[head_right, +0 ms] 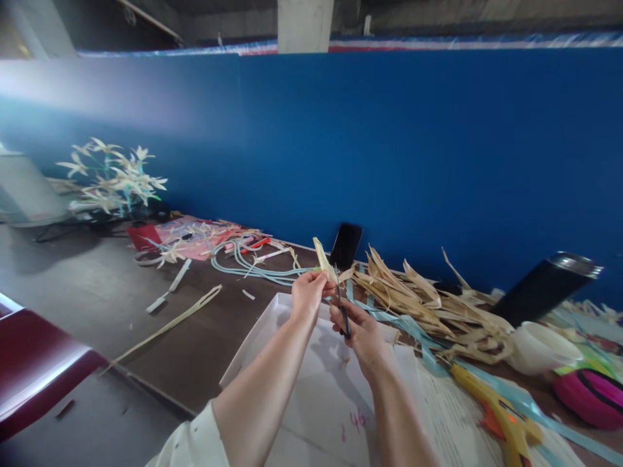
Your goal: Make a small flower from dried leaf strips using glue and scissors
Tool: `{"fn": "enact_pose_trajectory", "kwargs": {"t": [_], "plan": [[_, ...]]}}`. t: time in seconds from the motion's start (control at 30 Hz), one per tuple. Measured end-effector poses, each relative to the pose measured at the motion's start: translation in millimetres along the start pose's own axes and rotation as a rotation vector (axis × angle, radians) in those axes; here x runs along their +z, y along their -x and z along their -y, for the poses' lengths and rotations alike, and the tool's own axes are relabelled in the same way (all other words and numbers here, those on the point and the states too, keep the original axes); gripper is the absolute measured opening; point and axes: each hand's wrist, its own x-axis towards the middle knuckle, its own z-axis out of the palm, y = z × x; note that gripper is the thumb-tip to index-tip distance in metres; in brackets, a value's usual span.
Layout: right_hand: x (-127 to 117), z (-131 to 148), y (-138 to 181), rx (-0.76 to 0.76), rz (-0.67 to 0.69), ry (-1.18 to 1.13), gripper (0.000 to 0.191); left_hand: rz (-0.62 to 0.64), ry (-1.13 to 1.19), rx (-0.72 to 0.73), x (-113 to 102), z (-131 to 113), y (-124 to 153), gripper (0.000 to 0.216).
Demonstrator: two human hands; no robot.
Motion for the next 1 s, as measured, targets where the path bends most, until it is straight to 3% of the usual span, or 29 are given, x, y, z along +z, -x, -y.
{"fn": "enact_pose_trajectory", "kwargs": {"t": [0.53, 1.0], "plan": [[-0.3, -1.1, -1.1, -0.016, 0.028, -0.065, 0.041, 0.001, 0.018, -0.015, 3.1, -8.3, 6.4, 0.012], [-3.3, -0.7, 0.4, -0.051, 0.053, -0.025, 0.040, 0.000, -0.109, 0.014, -0.6, -9.9, 3.3, 0.015]]}}
